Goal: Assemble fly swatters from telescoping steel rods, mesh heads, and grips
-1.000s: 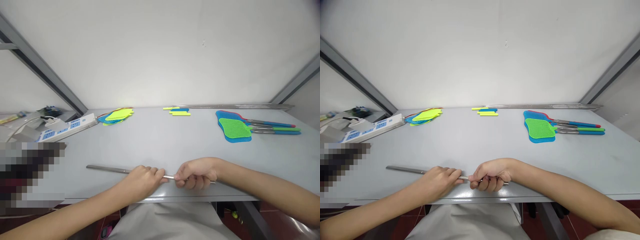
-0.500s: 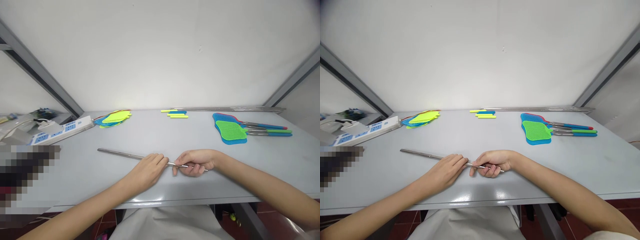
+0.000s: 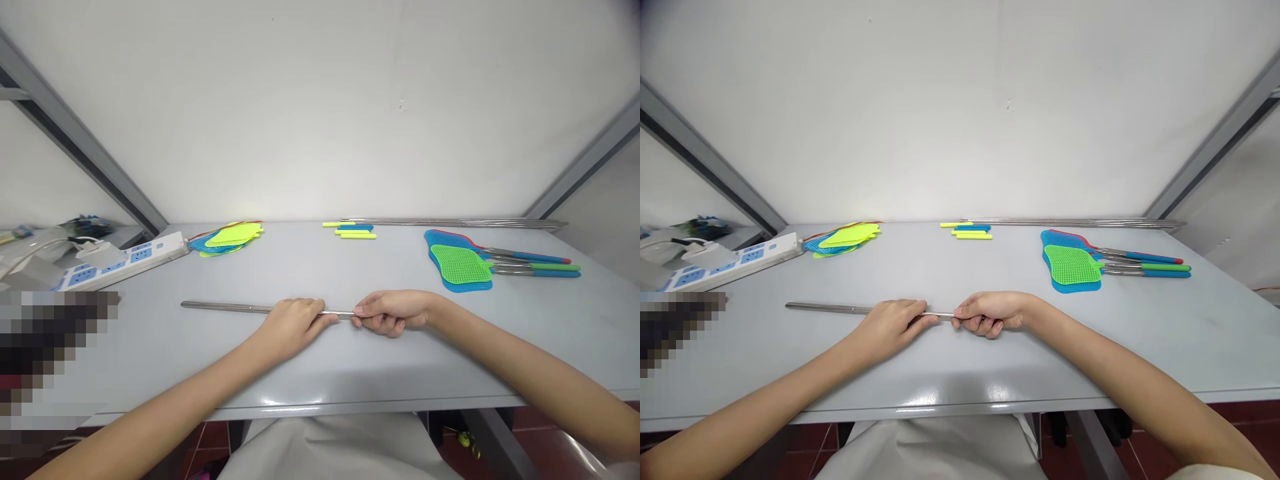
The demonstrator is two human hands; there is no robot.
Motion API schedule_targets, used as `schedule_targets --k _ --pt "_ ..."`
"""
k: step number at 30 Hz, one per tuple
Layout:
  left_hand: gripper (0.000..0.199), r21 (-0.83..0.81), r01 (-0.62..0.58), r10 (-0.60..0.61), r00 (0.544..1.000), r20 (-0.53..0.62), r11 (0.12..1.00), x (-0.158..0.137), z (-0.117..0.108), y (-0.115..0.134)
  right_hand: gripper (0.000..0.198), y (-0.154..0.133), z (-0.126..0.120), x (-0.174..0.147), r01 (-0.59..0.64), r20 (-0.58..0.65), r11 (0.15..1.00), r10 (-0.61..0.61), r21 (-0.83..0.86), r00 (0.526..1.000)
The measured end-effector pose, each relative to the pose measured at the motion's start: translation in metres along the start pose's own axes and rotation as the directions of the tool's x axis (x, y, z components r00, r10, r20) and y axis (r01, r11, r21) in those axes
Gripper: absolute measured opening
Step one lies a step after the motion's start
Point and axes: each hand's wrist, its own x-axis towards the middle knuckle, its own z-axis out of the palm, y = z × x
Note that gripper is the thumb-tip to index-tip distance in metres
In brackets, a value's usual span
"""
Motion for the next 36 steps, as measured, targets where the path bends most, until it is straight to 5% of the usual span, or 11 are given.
schedule_targets --k 19,36 --pt "0.06 -0.065 0.172 -0.171 0.985 0.023 0.983 -0.011 0.008 0.007 0.015 0.006 0.021 0.002 -0.089 0.044 0.994 0.093 -0.069 0.995" --pt "0.055 -0.044 0.055 -0.056 0.998 -0.003 0.997 -0.012 0.012 0.006 0.014 0.005 0.021 0.005 -0.084 -0.005 0.996 0.083 -0.036 0.997"
